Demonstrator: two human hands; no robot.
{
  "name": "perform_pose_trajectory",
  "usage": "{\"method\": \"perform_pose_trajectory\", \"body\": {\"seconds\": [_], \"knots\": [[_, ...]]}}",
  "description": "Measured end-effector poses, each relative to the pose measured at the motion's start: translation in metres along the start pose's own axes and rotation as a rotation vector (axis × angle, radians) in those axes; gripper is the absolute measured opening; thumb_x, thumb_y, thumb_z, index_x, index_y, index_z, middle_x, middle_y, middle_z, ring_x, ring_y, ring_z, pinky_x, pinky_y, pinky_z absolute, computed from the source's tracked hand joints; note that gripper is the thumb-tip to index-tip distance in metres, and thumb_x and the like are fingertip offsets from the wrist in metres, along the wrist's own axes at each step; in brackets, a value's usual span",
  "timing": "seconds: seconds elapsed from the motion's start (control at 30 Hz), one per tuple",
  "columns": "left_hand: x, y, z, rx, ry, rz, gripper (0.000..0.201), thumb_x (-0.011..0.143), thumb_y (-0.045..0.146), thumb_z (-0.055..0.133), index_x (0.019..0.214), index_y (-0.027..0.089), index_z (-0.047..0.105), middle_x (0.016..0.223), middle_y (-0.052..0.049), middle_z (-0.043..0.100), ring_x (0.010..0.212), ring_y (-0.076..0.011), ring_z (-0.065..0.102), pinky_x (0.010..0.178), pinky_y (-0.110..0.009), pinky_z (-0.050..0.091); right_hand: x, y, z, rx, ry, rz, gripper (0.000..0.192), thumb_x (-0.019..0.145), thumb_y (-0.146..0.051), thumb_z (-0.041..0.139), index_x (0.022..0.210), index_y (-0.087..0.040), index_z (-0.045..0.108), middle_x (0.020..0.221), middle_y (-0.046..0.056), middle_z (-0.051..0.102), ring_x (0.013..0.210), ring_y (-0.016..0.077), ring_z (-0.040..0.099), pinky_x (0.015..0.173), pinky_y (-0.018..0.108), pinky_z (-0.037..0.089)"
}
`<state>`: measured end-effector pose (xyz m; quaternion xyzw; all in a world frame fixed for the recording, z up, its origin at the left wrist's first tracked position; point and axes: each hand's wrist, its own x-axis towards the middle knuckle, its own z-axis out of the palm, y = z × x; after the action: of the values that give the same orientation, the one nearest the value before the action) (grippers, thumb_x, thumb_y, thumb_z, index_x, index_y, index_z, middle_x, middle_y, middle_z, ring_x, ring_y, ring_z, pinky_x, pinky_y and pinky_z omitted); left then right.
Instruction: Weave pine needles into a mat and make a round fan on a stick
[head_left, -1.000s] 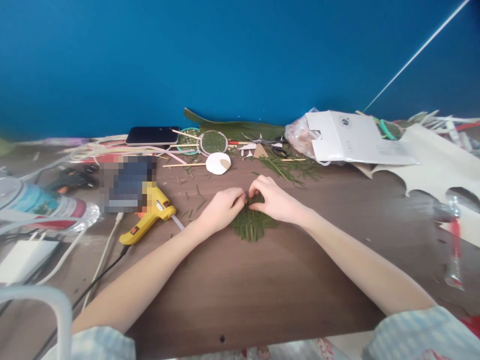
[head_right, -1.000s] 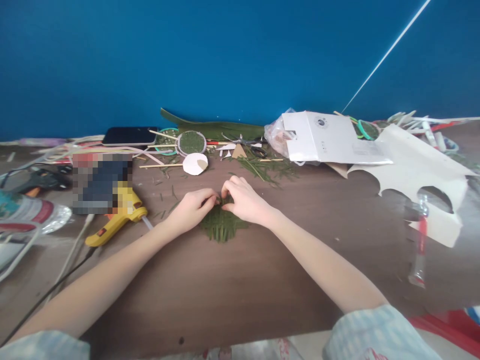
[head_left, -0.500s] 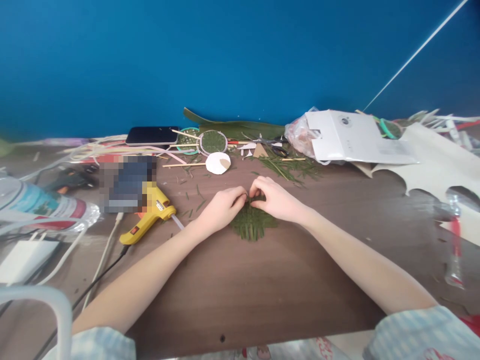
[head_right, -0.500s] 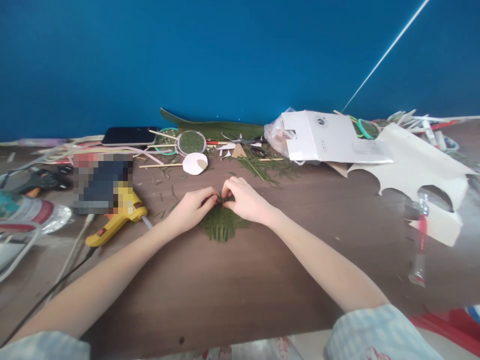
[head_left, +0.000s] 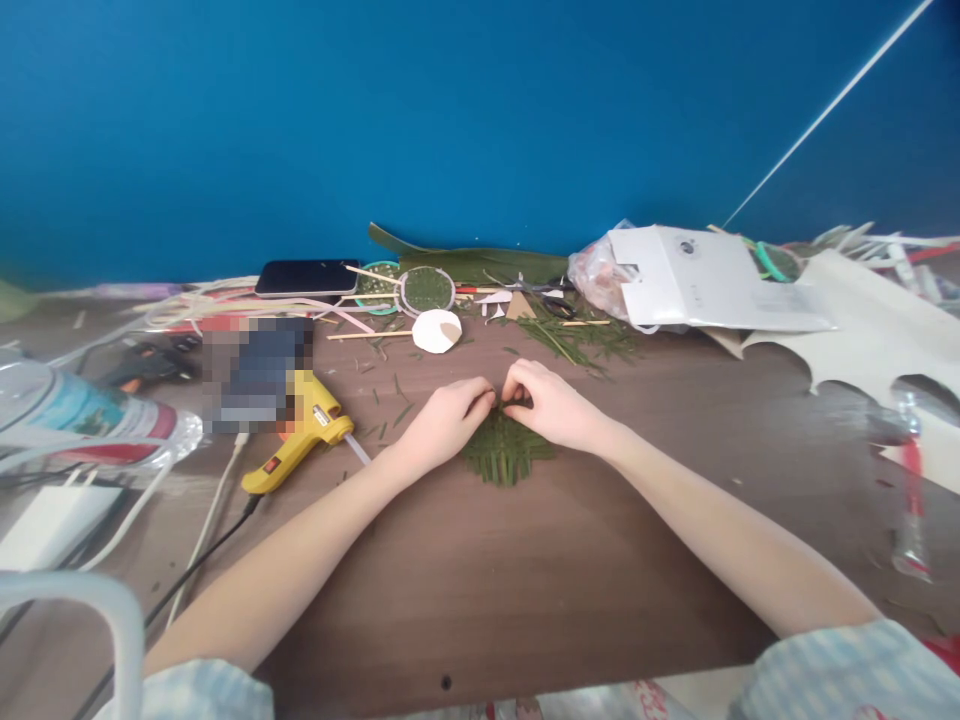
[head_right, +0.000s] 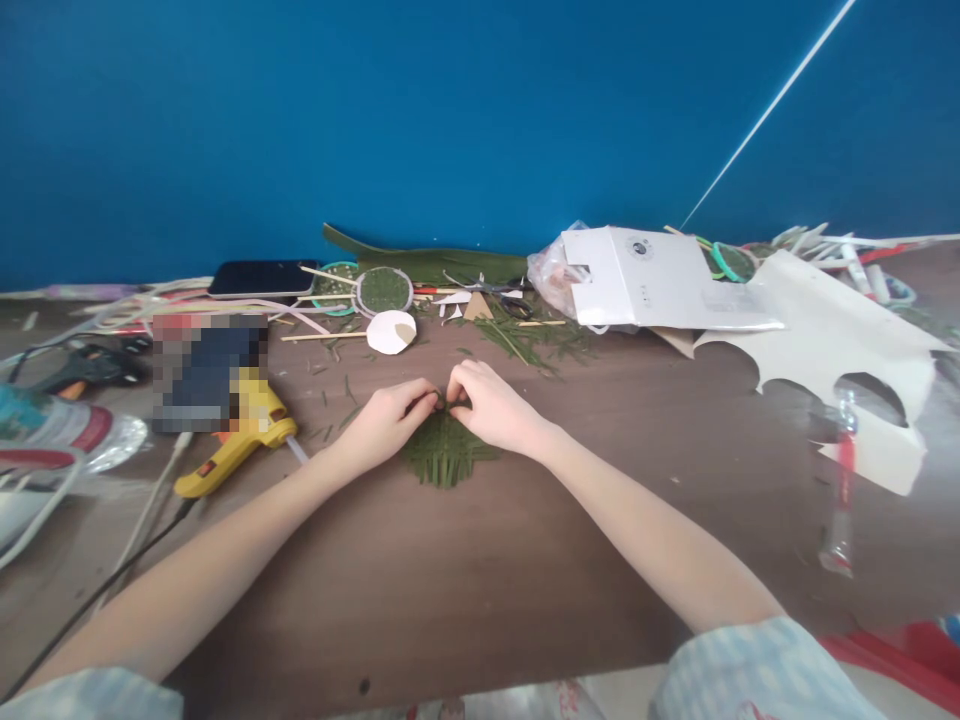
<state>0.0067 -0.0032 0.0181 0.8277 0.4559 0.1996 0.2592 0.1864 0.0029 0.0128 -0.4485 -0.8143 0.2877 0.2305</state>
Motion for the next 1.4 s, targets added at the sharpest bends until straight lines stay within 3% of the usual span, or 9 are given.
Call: {"method": "perform_pose_trajectory", "body": {"seconds": [0.2, 0.5, 0.73, 1.13, 1.4], "knots": [[-0.001, 0.0, 0.003, -0.016, -0.002, 0.06, 0.004, 0.082, 0.017, 0.05, 0.078, 0.018, 0.05, 0.074, 0.001, 0.055, 0.071, -0.0136, 0.053, 0.067, -0.024, 0.04, 0.0, -0.004, 0.0, -0.046, 0.021, -0.003, 0.018, 0.069, -0.01, 0.052, 0.069, -0.021, 0.038, 0.077, 0.001, 0.046, 0.079, 0.0171, 0.045, 0.07, 0.029, 0.037], [-0.001, 0.0, 0.012, -0.002, 0.055, 0.038, 0.009, 0.076, 0.012, 0.055, 0.076, 0.018, 0.048, 0.074, 0.0, 0.05, 0.073, -0.0148, 0.052, 0.067, -0.026, 0.042, 0.001, -0.006, -0.002, -0.034, 0.021, 0.016, 0.018, 0.068, -0.007, 0.052, 0.068, -0.021, 0.04, 0.076, 0.001, 0.047, 0.078, 0.0166, 0.046, 0.069, 0.028, 0.037], [-0.002, -0.005, 0.015, -0.026, 0.065, 0.076, 0.007, 0.078, 0.013, 0.054, 0.08, 0.018, 0.051, 0.089, -0.002, 0.048, 0.075, -0.0121, 0.054, 0.072, -0.026, 0.046, 0.002, -0.004, -0.001, -0.008, 0.028, 0.04, 0.015, 0.066, -0.006, 0.053, 0.067, -0.019, 0.046, 0.073, 0.0, 0.049, 0.074, 0.0145, 0.046, 0.067, 0.026, 0.036], [-0.001, -0.003, 0.017, 0.046, 0.067, 0.043, 0.008, 0.076, 0.012, 0.054, 0.082, 0.017, 0.05, 0.09, -0.002, 0.05, 0.076, -0.0134, 0.055, 0.073, -0.027, 0.047, 0.003, -0.013, -0.013, 0.072, -0.046, 0.163, 0.017, 0.068, -0.003, 0.048, 0.072, -0.017, 0.058, 0.068, -0.002, 0.05, 0.063, 0.0109, 0.045, 0.061, 0.025, 0.034], [-0.001, -0.005, 0.018, 0.035, 0.077, 0.061, 0.007, 0.076, 0.012, 0.053, 0.08, 0.017, 0.05, 0.091, -0.003, 0.05, 0.075, -0.013, 0.055, 0.074, -0.027, 0.048, 0.005, -0.007, -0.005, 0.028, 0.015, 0.091, 0.014, 0.067, -0.004, 0.053, 0.069, -0.017, 0.055, 0.074, 0.0, 0.05, 0.073, 0.0137, 0.046, 0.068, 0.026, 0.036]]}}
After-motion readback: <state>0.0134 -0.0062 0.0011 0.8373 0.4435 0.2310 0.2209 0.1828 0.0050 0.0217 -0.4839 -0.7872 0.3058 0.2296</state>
